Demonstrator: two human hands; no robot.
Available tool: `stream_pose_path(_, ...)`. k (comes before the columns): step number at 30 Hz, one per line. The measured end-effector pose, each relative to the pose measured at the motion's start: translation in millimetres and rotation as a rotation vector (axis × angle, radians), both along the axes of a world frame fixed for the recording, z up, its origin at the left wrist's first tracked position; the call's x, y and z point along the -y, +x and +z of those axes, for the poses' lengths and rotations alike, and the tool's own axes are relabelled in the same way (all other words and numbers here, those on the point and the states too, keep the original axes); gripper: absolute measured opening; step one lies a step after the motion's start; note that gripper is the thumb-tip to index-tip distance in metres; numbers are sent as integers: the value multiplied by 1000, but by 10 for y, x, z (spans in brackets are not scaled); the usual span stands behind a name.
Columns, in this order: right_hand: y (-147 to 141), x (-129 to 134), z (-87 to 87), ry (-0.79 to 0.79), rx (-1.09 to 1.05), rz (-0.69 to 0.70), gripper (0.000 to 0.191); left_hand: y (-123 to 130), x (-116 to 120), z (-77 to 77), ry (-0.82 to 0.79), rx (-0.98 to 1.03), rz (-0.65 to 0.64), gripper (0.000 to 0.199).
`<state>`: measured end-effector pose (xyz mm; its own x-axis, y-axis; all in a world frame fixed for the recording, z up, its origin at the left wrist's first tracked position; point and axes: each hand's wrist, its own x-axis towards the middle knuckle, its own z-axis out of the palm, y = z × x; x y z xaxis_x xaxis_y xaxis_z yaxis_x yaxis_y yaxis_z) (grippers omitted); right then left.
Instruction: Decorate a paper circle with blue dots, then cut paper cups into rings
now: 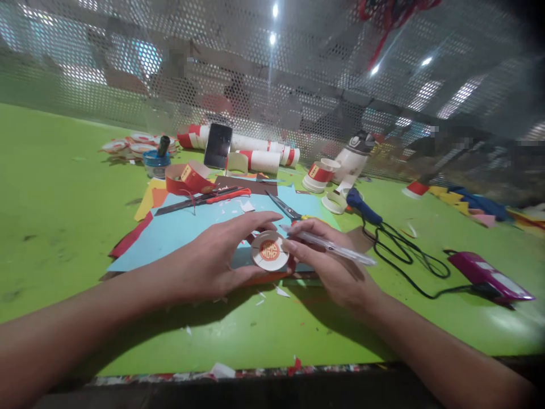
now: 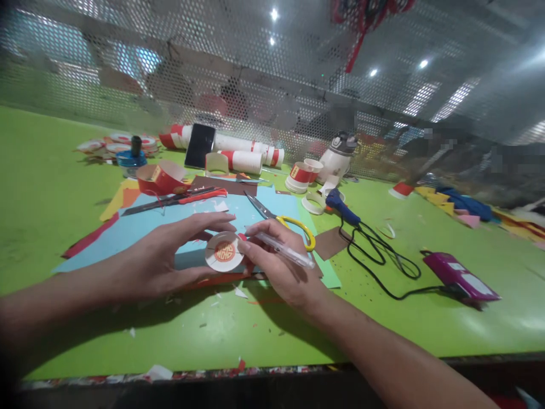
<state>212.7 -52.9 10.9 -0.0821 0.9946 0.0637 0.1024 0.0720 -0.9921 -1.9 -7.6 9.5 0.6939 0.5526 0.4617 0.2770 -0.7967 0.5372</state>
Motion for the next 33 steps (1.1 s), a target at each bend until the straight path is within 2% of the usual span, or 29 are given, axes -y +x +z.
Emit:
stream_pose_path(5,-67,30,2,-19,-82,-45,27,-11,-30,-45,-19,33,9,64)
stream_pose_path(10,-95,58,-30,-81,-182,-33,29,-9,-40,-59,-2,28,19,65)
stream_pose_path(14,-104,86,-33,-102,-175,-30,27,0,-34,-60,-29,30,23,67)
stream_pose_path(22,-64,101,-50,44,85,-56,18,17,-29,-43,-110,60,-3,68)
stream_pose_path(28,-4,42,-58,190,-44,-150,17,23,-15,47,-228,-51,67,71)
stream_pose_path(33,-32,90,-14,161,-140,-41,19,26,-18,32,-217,-103,100,72)
